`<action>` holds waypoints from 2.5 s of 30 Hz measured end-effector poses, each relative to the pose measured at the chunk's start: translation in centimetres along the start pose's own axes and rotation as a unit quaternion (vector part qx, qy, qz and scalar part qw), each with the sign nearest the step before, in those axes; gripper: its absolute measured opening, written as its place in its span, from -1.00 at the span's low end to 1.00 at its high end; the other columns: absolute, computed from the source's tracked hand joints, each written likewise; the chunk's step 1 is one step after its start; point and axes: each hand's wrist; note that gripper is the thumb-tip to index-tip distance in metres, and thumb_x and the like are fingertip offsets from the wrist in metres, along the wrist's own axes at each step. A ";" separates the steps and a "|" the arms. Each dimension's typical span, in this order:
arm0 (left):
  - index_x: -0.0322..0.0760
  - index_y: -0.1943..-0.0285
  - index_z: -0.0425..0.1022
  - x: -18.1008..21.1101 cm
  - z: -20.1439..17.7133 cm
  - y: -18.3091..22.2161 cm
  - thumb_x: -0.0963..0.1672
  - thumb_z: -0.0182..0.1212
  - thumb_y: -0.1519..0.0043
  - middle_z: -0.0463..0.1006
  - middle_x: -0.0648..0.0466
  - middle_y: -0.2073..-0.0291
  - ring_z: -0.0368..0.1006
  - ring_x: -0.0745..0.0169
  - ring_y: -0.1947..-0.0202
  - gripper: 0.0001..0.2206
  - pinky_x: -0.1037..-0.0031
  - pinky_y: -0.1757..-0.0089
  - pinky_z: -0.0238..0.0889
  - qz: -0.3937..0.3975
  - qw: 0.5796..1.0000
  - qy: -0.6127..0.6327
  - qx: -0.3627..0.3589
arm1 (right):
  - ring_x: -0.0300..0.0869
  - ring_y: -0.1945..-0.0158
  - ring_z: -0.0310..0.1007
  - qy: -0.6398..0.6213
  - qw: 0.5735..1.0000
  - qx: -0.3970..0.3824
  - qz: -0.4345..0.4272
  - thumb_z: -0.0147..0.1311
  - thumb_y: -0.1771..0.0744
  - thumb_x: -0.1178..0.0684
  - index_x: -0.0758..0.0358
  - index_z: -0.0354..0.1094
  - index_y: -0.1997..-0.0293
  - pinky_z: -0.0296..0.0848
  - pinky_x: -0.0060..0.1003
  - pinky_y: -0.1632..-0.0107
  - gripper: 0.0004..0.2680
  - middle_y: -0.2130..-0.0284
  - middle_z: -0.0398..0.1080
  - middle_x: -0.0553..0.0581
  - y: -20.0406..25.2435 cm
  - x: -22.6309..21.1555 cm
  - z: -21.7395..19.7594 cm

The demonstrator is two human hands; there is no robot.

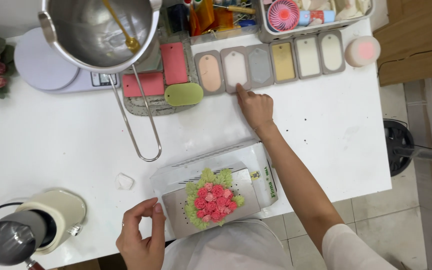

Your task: Assemble and refine decorative wax flower candles by heating and attaching small components.

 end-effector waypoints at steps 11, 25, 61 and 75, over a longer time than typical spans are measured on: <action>-0.42 0.06 0.55 -0.1 0.3 -0.1 -0.25 0.28 -0.23 0.60 -0.02 0.48 0.61 0.30 0.39 -0.86 0.51 0.22 0.43 -0.060 0.998 -0.020 -0.015 | -0.17 0.59 0.43 -0.083 0.974 0.141 -0.154 0.26 -0.34 0.12 0.24 0.49 0.13 0.36 -0.25 0.47 -0.91 0.60 0.44 0.03 0.8 0.1 -3.7; -0.35 0.07 0.57 0.3 1.4 -0.4 -0.23 0.32 -0.19 0.60 0.05 0.42 0.55 0.36 0.39 -0.85 0.51 0.23 0.39 0.007 0.999 -0.044 -0.016 | -0.24 0.56 0.45 -0.450 0.864 0.062 0.217 0.22 -0.36 0.10 0.32 0.49 0.15 0.44 -0.37 0.50 -0.90 0.51 0.51 0.12 1.6 1.0 -3.1; -0.38 -0.34 0.31 5.7 0.0 -0.2 -0.11 0.41 -0.15 0.50 -0.09 -0.10 0.50 0.16 -0.10 -0.42 0.34 -0.03 0.48 -0.198 0.707 0.584 -0.346 | -0.27 0.18 0.51 -0.703 0.681 0.006 0.203 0.01 -0.49 0.20 0.47 0.40 0.00 0.53 -0.40 0.06 -0.90 0.20 0.52 0.19 17.6 -11.9 -30.8; -0.55 -0.01 0.54 -2.2 -8.6 -1.5 -0.10 0.47 -0.11 0.63 -0.14 0.16 0.64 0.14 0.20 -0.59 0.32 0.18 0.63 -0.224 0.774 0.572 -0.154 | -0.28 0.17 0.45 -0.769 0.580 -0.048 0.264 0.09 -0.43 0.16 0.36 0.49 0.13 0.45 -0.37 0.09 -0.91 0.24 0.51 0.05 18.2 -25.5 -25.7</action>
Point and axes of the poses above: each hand's wrist, its own y-axis away from the middle knuckle, its own z-axis out of the palm, x = y × z
